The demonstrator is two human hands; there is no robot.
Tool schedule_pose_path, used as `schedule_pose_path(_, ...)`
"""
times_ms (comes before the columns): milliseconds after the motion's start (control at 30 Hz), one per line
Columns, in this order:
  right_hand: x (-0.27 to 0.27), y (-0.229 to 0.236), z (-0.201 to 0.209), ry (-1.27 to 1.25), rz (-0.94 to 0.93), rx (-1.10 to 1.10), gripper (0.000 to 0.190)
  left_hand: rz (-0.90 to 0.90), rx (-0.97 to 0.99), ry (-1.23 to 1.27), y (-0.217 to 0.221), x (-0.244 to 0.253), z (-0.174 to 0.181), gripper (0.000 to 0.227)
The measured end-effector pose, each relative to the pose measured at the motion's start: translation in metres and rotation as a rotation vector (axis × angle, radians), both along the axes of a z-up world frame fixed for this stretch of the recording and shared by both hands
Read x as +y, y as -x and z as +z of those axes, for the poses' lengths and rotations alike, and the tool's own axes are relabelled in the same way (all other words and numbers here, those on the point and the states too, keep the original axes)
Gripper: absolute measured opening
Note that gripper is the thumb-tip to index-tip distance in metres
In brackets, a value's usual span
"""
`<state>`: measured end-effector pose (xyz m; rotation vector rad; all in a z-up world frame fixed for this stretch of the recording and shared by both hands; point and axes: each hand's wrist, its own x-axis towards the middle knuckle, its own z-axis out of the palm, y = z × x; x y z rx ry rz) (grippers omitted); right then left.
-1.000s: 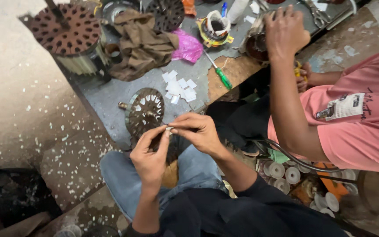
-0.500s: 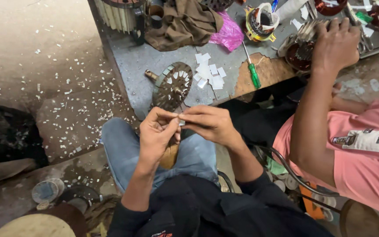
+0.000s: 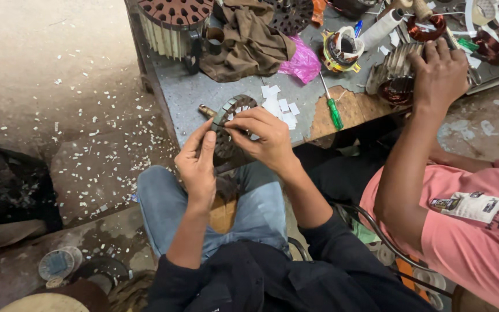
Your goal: The person inserts small white insulating pieces into the slots of a circular motor rotor held in the left hand. The person repeats this action across multiple slots while seated at a cluttered workbench.
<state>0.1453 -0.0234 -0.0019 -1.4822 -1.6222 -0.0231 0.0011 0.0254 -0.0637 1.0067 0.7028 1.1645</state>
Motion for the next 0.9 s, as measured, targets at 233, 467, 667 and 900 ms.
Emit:
schedule_pose_path(233, -0.01, 0.009, -0.003, 0.006, -0.085, 0.123, 0.027, 0.033, -0.056, 0.019, -0.006, -0.003, -0.014, 0.029)
schedule_pose_path(467, -0.007, 0.014, -0.012, -0.016, -0.188, -0.072, 0.022, -0.005, -0.153, 0.02, -0.01, -0.016, -0.004, 0.036)
schedule_pose_path(667, -0.029, -0.033, -0.014, 0.065, -0.416, 0.366, 0.015, -0.034, 0.075, -0.01, 0.005, 0.008, 0.023, 0.034)
schedule_pose_path(900, -0.058, -0.105, -0.031, 0.242, -0.612, 0.031, 0.017, 0.136, 0.339, -0.299, -0.014, 0.01, 0.025, 0.03)
